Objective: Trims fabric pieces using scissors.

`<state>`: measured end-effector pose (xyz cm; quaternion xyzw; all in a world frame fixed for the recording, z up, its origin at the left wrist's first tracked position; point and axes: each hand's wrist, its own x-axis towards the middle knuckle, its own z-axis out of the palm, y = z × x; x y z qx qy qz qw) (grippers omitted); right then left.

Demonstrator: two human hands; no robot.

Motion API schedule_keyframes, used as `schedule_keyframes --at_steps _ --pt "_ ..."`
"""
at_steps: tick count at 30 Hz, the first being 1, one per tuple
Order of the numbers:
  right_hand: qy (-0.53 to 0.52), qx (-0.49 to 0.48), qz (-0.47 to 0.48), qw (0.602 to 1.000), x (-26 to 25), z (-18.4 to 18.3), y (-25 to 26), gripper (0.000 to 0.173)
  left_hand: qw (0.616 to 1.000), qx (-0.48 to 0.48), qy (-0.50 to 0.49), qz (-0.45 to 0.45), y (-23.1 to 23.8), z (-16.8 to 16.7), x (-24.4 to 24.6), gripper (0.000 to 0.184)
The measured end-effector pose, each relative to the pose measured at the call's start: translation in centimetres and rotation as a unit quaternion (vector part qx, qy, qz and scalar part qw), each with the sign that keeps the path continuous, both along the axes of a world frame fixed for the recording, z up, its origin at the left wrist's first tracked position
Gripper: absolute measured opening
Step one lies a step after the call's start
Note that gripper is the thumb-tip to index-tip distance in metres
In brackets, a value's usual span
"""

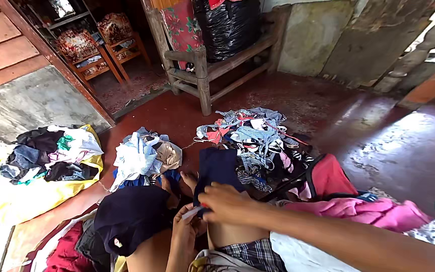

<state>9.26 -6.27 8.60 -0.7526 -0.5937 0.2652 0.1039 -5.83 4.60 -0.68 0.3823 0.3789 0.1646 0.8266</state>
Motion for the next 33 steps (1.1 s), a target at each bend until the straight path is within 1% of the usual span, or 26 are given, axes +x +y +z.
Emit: schedule_keyframes --at_steps 1,2,3,5,7,8,10,13,14,15,17,19,20,22,23,24,26,28,31,33 --pt "-0.029 -0.008 0.012 0.999 -1.2 -0.9 -0.4 0.046 1.0 0.011 -0.007 -0.013 0.2 -0.4 0.0 0.016" --pt "-0.07 -0.007 0.02 0.997 -2.2 -1.9 -0.7 0.048 1.0 0.018 -0.007 -0.023 0.4 -0.7 0.0 0.016" --pt "-0.116 0.004 0.022 0.993 -2.7 -2.9 -1.1 0.044 0.999 0.021 -0.001 -0.033 0.6 -0.9 0.0 0.015" --pt "-0.206 0.046 0.008 0.977 -3.1 -4.9 -1.7 0.027 0.998 0.022 0.02 -0.058 0.7 -1.1 0.1 0.013" --pt "-0.262 0.072 0.0 0.962 -3.0 -5.7 -1.8 0.022 0.995 0.053 0.034 -0.082 0.9 -1.4 0.5 0.013" --pt "-0.266 0.072 0.001 0.961 -3.0 -5.6 -1.8 0.022 0.991 0.09 0.033 -0.089 1.0 -1.4 0.9 0.015" --pt "-0.256 0.071 0.003 0.964 -3.0 -5.4 -1.7 0.022 0.974 0.196 0.011 -0.112 1.4 -1.0 2.3 0.029" --pt "-0.249 0.087 0.003 0.965 -2.9 -5.4 -1.9 0.024 0.914 0.374 0.03 -0.153 2.5 0.2 6.0 0.066" --pt "-0.243 0.084 0.002 0.966 -2.9 -5.2 -2.0 0.024 0.894 0.414 0.049 -0.164 2.9 0.5 7.4 0.076" --pt "-0.229 0.072 0.002 0.971 -3.0 -4.9 -2.1 0.025 0.877 0.442 0.075 -0.174 3.3 0.7 8.9 0.081" --pt "-0.195 0.042 0.003 0.98 -3.0 -4.1 -2.2 0.026 0.849 0.472 0.124 -0.203 4.1 1.3 11.6 0.082" --pt "-0.165 0.009 0.0 0.986 -3.1 -3.3 -2.1 0.027 0.842 0.468 0.16 -0.215 5.0 1.9 13.8 0.081" --pt "-0.155 -0.005 -0.003 0.988 -3.1 -2.9 -2.0 0.028 0.84 0.469 0.171 -0.212 5.4 2.1 14.7 0.085" --pt "-0.136 -0.02 -0.011 0.99 -2.7 -2.1 -1.9 0.03 0.814 0.503 0.174 -0.233 5.9 2.7 15.9 0.097" --pt "-0.123 -0.029 -0.013 0.992 -2.5 -1.7 -1.9 0.03 0.796 0.523 0.165 -0.257 6.0 3.0 16.0 0.098" --pt "-0.105 -0.039 -0.011 0.994 -2.2 -1.4 -1.9 0.03 0.786 0.534 0.144 -0.277 6.2 3.0 15.8 0.096" --pt "-0.082 -0.06 0.002 0.995 -1.8 -0.8 -2.1 0.029 0.785 0.518 0.114 -0.32 7.0 2.5 15.0 0.093" --pt "-0.073 -0.088 0.023 0.993 -1.9 -0.3 -2.4 0.025 0.807 0.474 0.097 -0.338 7.1 1.9 13.7 0.097" --pt "-0.059 -0.145 0.069 0.985 -2.3 0.9 -2.9 0.019 0.827 0.45 0.074 -0.328 5.9 1.5 11.5 0.107" --pt "-0.048 -0.187 0.098 0.976 -2.6 1.6 -3.4 0.015 0.85 0.419 0.036 -0.317 4.8 1.2 10.0 0.115"
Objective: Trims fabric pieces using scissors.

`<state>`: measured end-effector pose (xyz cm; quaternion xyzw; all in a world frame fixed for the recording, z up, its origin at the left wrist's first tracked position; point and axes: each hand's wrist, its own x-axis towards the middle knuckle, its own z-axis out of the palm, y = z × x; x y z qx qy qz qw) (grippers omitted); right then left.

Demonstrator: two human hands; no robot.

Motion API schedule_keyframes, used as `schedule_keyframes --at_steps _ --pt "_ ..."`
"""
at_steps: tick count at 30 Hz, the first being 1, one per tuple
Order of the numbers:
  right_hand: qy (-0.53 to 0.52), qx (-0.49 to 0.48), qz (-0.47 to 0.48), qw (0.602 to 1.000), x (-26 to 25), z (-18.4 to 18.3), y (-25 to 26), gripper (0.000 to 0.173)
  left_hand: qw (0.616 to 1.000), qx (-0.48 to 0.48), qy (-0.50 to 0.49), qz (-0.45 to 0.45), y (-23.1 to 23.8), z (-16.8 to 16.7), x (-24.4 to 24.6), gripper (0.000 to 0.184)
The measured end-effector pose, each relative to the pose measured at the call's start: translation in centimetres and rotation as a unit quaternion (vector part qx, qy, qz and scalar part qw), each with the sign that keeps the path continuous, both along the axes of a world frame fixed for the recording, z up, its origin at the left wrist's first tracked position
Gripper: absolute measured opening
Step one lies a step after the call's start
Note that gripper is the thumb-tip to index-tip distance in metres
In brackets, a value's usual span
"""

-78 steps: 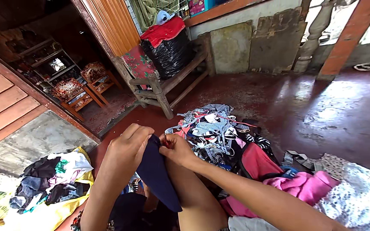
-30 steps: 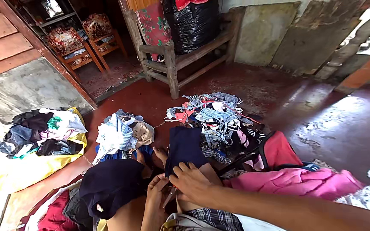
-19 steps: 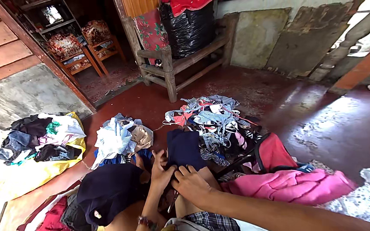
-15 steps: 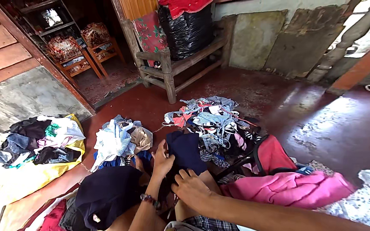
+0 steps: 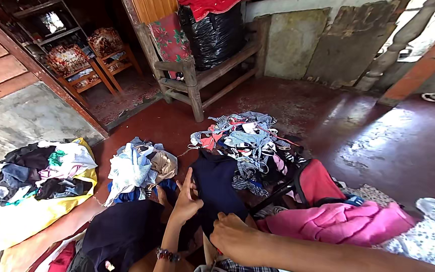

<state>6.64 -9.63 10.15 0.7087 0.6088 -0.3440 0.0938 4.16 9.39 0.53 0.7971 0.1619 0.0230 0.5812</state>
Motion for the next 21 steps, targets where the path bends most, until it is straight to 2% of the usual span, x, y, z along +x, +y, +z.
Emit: schedule_keyframes --at_steps 3,6,9,12,15,17,18,21 --pt "0.011 -0.015 0.018 1.0 -0.2 -0.2 -0.8 0.009 0.994 -0.091 -0.061 -0.011 -1.3 -0.9 -1.6 0.12" --pt "0.015 -0.024 0.004 1.0 -0.4 -0.2 -1.4 0.01 0.981 -0.146 -0.128 0.024 -2.1 -2.3 -2.2 0.114" --pt "0.051 -0.026 0.01 0.998 0.0 -0.6 -2.2 0.011 0.953 -0.26 -0.15 0.045 -2.1 -3.4 -2.6 0.107" --pt "0.122 0.026 -0.006 0.992 1.4 -1.4 -3.2 0.026 0.925 -0.334 -0.162 0.075 -2.4 -3.7 -2.8 0.092" --pt "0.22 0.086 -0.097 0.967 3.1 -1.8 -3.7 0.04 0.924 -0.311 -0.202 0.091 -2.9 -4.0 -2.7 0.067" --pt "0.316 0.088 -0.189 0.925 4.1 -1.8 -3.9 0.041 0.931 -0.283 -0.21 0.093 -3.1 -4.2 -2.8 0.053" --pt "0.381 0.082 -0.247 0.887 4.5 -1.8 -4.1 0.039 0.931 -0.282 -0.213 0.092 -3.1 -4.3 -2.8 0.048" --pt "0.54 0.088 -0.395 0.738 4.8 -2.3 -4.7 0.04 0.92 -0.318 -0.204 0.102 -3.4 -3.8 -3.0 0.042"
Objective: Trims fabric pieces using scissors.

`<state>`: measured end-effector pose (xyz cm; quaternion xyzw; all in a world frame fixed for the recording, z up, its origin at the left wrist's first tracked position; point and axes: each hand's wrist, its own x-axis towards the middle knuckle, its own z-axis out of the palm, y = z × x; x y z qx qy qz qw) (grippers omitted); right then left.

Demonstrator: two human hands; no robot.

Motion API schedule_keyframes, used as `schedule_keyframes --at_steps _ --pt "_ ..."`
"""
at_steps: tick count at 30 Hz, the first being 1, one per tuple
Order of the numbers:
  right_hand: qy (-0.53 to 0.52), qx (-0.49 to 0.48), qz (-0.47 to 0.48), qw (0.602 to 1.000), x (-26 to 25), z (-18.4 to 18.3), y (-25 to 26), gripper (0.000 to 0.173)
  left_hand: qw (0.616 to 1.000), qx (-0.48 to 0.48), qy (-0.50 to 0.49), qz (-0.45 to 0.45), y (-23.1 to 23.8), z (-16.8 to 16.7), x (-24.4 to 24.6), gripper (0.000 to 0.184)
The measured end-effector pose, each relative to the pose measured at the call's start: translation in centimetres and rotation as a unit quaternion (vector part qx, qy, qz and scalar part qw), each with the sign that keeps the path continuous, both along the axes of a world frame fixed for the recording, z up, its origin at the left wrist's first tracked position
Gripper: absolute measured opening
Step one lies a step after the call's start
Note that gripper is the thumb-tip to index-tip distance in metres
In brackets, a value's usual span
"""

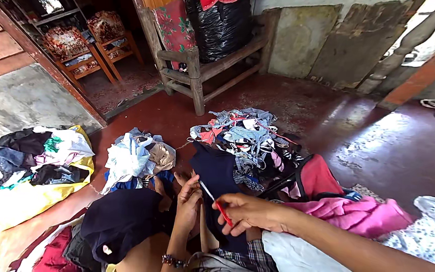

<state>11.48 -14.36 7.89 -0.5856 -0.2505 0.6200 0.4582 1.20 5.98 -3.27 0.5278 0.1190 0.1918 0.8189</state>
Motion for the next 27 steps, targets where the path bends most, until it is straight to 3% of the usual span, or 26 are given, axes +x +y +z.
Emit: schedule_keyframes --at_steps 3,6,10,14,21,25,27 --pt "0.119 0.004 -0.078 0.99 -1.1 -1.4 -0.1 0.044 0.999 -0.03 0.017 0.006 -0.3 0.3 -0.3 0.042" --pt "0.181 -0.013 -0.07 0.981 -2.4 -2.8 -0.3 0.031 0.996 -0.069 0.029 0.046 -1.1 0.6 -0.2 0.041" --pt "0.213 -0.025 -0.016 0.977 -3.0 -3.8 -0.4 0.025 0.981 -0.131 0.076 0.117 -2.6 0.8 0.3 0.033" --pt "0.222 -0.022 -0.028 0.974 -2.7 -4.3 -0.3 0.025 0.97 -0.17 0.108 0.134 -3.1 1.7 0.6 0.026" --pt "0.232 -0.007 -0.017 0.972 -1.5 -4.2 0.2 0.023 0.967 -0.156 0.135 0.152 -3.6 2.3 0.9 0.022" --pt "0.251 0.005 -0.002 0.968 -1.7 -4.6 -0.1 0.022 0.973 -0.127 0.123 0.148 -3.7 2.5 0.6 0.027" --pt "0.263 0.013 0.007 0.965 -2.0 -4.7 -0.4 0.024 0.987 -0.08 0.091 0.108 -3.3 2.2 0.1 0.053"
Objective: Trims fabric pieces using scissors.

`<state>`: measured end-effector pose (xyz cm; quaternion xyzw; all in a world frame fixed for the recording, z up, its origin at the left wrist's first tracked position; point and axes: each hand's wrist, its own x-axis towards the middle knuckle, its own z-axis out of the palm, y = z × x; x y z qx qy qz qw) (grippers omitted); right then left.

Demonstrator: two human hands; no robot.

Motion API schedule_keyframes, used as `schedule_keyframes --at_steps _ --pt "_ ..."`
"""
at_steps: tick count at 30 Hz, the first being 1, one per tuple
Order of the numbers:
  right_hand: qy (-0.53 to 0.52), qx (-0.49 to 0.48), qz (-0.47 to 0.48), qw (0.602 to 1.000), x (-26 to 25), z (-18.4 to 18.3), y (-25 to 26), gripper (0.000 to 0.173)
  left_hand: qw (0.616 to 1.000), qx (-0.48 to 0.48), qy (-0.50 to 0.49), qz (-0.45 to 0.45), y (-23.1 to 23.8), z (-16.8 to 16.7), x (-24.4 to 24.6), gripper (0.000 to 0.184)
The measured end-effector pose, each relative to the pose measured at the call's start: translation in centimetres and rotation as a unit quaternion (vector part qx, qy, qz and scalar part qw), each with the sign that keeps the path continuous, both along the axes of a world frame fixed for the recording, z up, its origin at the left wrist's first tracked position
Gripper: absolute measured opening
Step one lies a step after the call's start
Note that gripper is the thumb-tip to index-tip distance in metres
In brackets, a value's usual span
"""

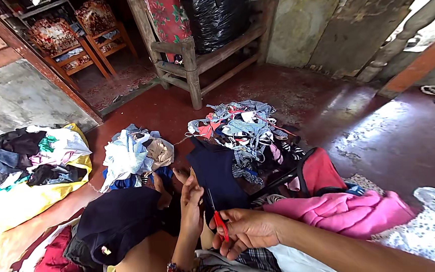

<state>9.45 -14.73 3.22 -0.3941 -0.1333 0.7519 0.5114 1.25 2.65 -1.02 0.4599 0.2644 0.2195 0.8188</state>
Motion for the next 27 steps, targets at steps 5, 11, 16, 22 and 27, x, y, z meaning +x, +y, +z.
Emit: schedule_keyframes --at_steps 5,11,16,22,27 --pt "0.016 0.013 -0.015 1.0 -0.3 -0.1 -0.2 0.021 0.986 0.11 -0.002 -0.125 1.0 0.4 -1.1 0.103" --pt "0.016 0.002 -0.007 1.0 0.1 0.0 0.0 0.021 0.979 0.191 0.027 -0.071 -0.2 0.6 -0.6 0.097" --pt "0.013 0.029 -0.001 0.999 1.0 -0.2 0.4 0.019 0.969 0.246 0.018 -0.018 -1.0 0.0 -0.5 0.07" --pt "0.009 0.031 -0.003 0.999 1.6 -0.5 0.7 0.019 0.954 0.297 0.032 -0.023 -0.6 -0.3 -0.6 0.079" --pt "0.008 0.035 -0.009 0.999 1.9 -0.7 0.9 0.021 0.95 0.303 0.059 -0.036 0.0 -0.1 -0.8 0.089"
